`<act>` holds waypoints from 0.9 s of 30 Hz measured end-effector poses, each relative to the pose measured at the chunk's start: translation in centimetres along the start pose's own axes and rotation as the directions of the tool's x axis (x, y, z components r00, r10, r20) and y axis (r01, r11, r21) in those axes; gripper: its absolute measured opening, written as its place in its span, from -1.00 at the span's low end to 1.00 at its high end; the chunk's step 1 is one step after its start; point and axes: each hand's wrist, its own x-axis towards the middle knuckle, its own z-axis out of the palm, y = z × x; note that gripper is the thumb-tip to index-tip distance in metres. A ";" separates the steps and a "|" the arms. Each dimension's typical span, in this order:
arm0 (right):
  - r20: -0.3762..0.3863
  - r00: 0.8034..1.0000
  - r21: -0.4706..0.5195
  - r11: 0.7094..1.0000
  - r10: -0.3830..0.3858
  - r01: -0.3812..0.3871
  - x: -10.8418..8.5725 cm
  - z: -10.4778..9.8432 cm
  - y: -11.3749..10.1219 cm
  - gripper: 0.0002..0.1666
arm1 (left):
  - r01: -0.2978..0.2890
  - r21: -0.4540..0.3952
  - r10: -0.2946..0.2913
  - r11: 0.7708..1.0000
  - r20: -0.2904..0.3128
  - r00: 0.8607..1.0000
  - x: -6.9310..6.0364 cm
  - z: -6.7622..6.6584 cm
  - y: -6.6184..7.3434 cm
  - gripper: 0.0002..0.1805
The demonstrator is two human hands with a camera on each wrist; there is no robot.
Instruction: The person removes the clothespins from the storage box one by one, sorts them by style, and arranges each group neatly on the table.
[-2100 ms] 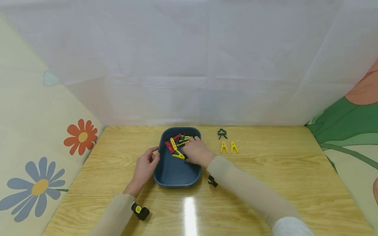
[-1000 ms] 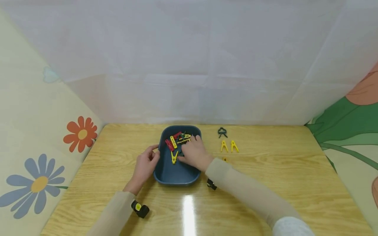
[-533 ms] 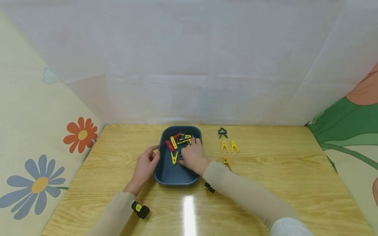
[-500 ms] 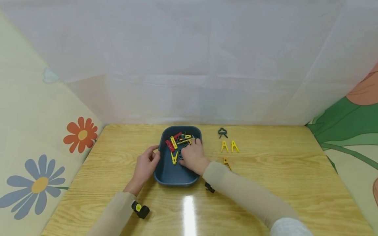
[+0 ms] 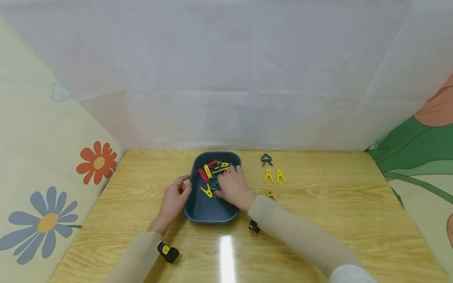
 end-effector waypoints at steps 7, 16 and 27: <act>-0.092 0.996 0.050 0.999 0.019 -0.014 -1.2 -1.6 1.7 -0.46 | -0.015 0.006 0.015 1.000 -0.011 1.000 -0.1 -0.1 0.0 -0.66; -0.139 0.985 0.162 0.984 0.102 -0.079 -2.2 -3.4 6.3 -0.51 | -0.020 0.012 0.020 1.000 -0.008 1.000 0.0 -0.1 -0.3 -0.66; -0.162 0.959 0.275 0.944 0.232 -0.182 -3.0 -3.0 13.6 -0.46 | -0.016 0.015 0.016 1.000 0.002 1.000 0.0 -0.1 0.0 -0.65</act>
